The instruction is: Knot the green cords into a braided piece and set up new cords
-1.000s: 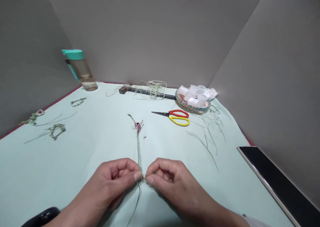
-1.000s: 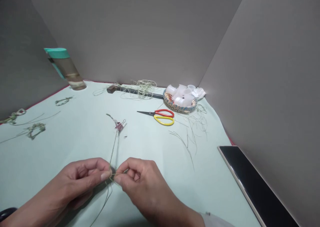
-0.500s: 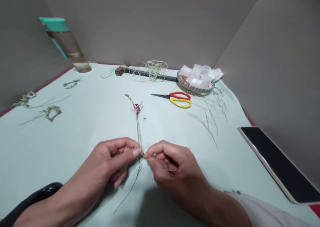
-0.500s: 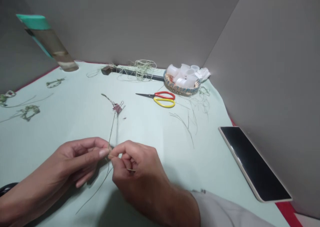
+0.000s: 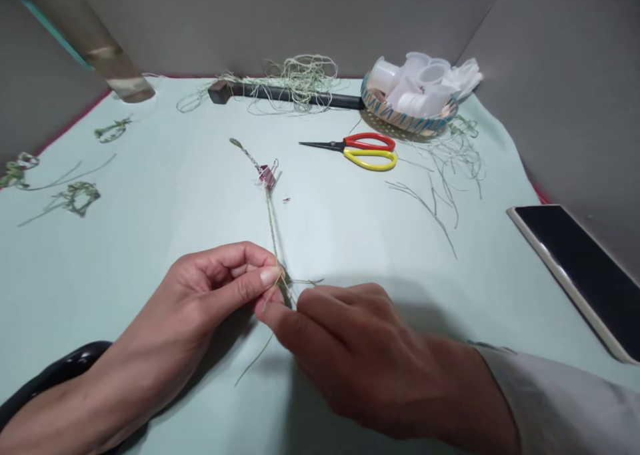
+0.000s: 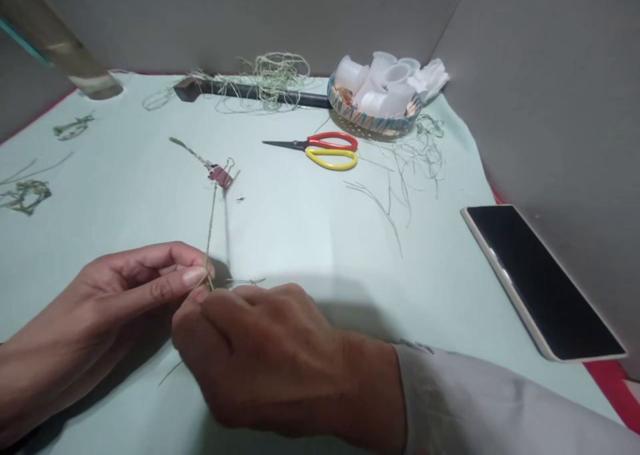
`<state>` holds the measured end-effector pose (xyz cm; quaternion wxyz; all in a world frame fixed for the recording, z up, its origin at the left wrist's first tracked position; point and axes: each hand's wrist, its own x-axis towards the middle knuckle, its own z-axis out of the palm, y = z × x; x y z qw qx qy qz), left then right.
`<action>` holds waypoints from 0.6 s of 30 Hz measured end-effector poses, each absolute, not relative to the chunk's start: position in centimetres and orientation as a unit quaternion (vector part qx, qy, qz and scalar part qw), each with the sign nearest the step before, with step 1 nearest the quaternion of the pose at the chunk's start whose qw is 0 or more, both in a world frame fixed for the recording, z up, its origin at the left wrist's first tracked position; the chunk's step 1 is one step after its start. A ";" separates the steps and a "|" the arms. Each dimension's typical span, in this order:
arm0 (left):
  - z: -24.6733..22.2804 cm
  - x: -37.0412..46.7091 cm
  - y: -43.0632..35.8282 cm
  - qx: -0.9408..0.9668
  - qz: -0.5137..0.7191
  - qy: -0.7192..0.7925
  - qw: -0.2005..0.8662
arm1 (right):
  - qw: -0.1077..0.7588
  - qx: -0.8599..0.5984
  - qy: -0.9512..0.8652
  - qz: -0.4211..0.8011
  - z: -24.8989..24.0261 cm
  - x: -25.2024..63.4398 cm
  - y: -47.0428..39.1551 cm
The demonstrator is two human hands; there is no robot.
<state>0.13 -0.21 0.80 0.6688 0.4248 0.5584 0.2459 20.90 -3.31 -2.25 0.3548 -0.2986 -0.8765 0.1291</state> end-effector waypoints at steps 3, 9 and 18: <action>1.0 0.3 -0.2 0.413 0.243 0.575 0.663 | 0.335 -0.272 -0.899 0.069 -2.1 20.8 -3.4; 1.7 0.8 0.1 0.387 0.235 0.596 0.663 | 0.326 -0.256 -0.910 0.003 -2.0 20.2 -3.8; 1.6 0.1 0.1 0.386 0.252 0.565 0.684 | 0.284 -0.295 -0.907 0.104 -1.5 21.1 -2.2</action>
